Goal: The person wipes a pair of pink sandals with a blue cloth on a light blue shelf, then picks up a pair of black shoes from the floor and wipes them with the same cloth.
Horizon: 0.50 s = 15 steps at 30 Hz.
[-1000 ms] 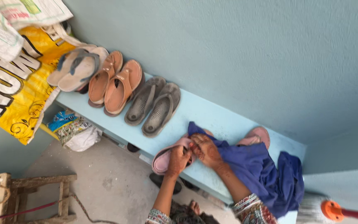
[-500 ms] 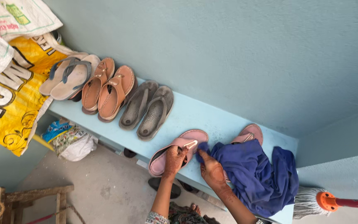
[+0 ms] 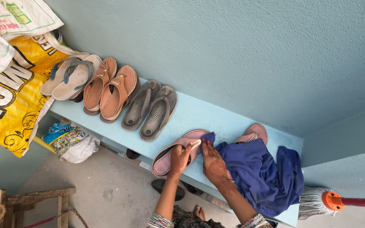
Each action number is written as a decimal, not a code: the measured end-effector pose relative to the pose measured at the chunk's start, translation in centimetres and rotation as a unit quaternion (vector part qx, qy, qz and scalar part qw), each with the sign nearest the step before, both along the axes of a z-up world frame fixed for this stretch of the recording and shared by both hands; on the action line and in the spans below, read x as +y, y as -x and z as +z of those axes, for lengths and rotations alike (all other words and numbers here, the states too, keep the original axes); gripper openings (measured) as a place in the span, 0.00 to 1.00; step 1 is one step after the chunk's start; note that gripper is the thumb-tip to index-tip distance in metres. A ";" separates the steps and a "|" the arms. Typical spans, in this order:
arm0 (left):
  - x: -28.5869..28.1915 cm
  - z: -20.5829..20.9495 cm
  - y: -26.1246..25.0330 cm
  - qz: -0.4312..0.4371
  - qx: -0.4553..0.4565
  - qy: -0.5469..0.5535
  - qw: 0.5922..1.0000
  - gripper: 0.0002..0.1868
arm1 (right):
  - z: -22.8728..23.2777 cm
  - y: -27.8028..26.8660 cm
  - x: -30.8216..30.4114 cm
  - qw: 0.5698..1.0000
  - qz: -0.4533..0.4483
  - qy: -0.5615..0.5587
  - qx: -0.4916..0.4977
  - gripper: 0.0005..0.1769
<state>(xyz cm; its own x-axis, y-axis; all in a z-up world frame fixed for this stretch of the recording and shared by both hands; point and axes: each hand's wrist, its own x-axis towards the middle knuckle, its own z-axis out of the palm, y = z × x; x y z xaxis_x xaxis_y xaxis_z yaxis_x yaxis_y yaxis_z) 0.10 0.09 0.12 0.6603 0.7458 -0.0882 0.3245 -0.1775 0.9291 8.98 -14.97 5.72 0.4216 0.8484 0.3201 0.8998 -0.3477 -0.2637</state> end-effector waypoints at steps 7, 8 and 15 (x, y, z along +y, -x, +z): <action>-0.3 8.3 4.4 -0.187 0.009 -0.137 0.973 0.25 | 0.3 2.1 -2.6 0.978 -0.078 -0.024 0.190 0.46; -1.0 9.5 5.5 -0.176 0.045 -0.260 0.949 0.27 | 0.4 2.2 -2.7 0.967 -0.094 -0.051 0.233 0.43; 1.4 5.5 7.3 -0.213 0.061 -0.427 0.877 0.18 | -0.5 1.0 -2.4 0.846 -0.150 -0.283 0.426 0.29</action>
<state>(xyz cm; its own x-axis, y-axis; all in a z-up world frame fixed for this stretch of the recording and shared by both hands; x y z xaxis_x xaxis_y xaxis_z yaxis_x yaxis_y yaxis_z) -7.23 1.52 5.64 0.9190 0.2624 0.2944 0.1473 -0.9209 0.3609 8.00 -17.42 5.18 0.8730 0.4751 0.1107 0.1929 -0.1279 -0.9728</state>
